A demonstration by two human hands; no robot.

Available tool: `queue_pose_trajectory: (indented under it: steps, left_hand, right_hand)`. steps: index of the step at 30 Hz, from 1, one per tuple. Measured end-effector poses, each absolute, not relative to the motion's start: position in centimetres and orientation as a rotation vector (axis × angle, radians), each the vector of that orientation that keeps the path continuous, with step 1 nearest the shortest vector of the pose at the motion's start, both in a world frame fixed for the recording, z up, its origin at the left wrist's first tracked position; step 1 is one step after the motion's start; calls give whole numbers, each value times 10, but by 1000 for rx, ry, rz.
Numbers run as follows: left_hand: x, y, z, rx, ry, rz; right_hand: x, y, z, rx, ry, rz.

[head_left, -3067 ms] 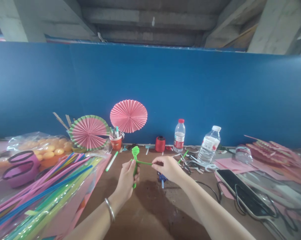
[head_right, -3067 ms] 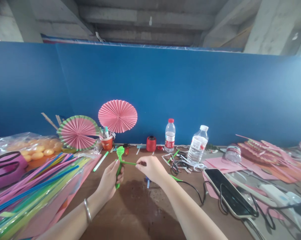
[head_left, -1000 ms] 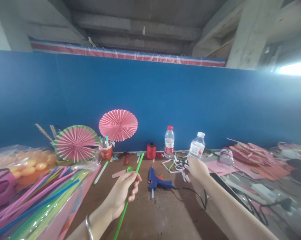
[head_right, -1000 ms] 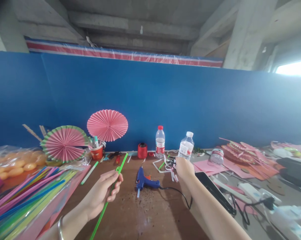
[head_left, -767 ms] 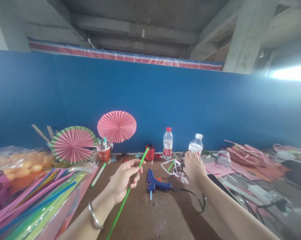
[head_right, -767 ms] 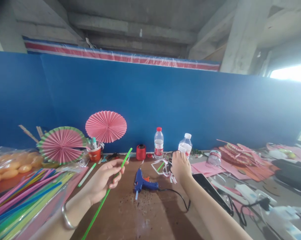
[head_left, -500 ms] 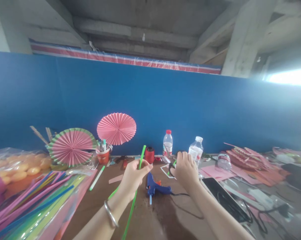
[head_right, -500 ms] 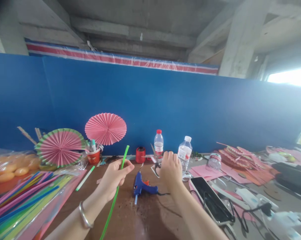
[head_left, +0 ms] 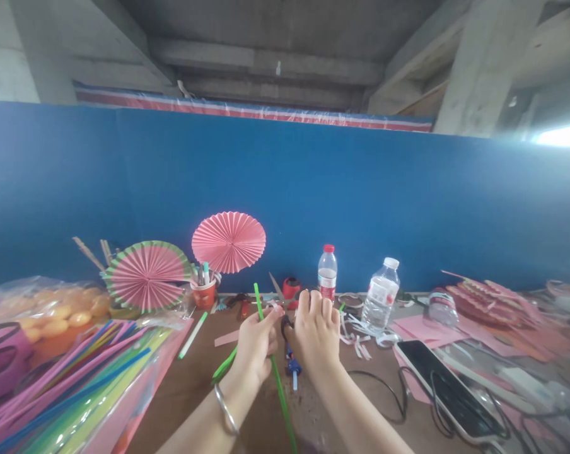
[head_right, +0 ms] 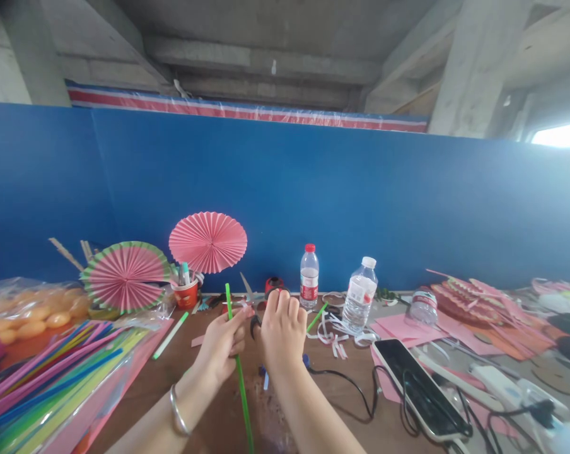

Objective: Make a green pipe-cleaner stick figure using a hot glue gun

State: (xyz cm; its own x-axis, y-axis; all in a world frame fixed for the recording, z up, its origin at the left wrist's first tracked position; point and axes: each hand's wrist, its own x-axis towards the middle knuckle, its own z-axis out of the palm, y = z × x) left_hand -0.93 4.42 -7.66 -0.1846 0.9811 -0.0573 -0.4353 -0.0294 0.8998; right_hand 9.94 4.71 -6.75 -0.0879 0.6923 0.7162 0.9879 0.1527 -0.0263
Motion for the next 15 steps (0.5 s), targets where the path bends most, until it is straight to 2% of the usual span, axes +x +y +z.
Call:
queue_pose_trajectory:
  steps: [7, 15]
  left_hand:
    - [-12, 43, -77, 799, 1016, 1479]
    - [-48, 38, -39, 1000, 1099, 1601]
  right_hand:
    - [106, 49, -72, -1616, -1842, -698]
    - [141, 63, -69, -1833, -1747, -695]
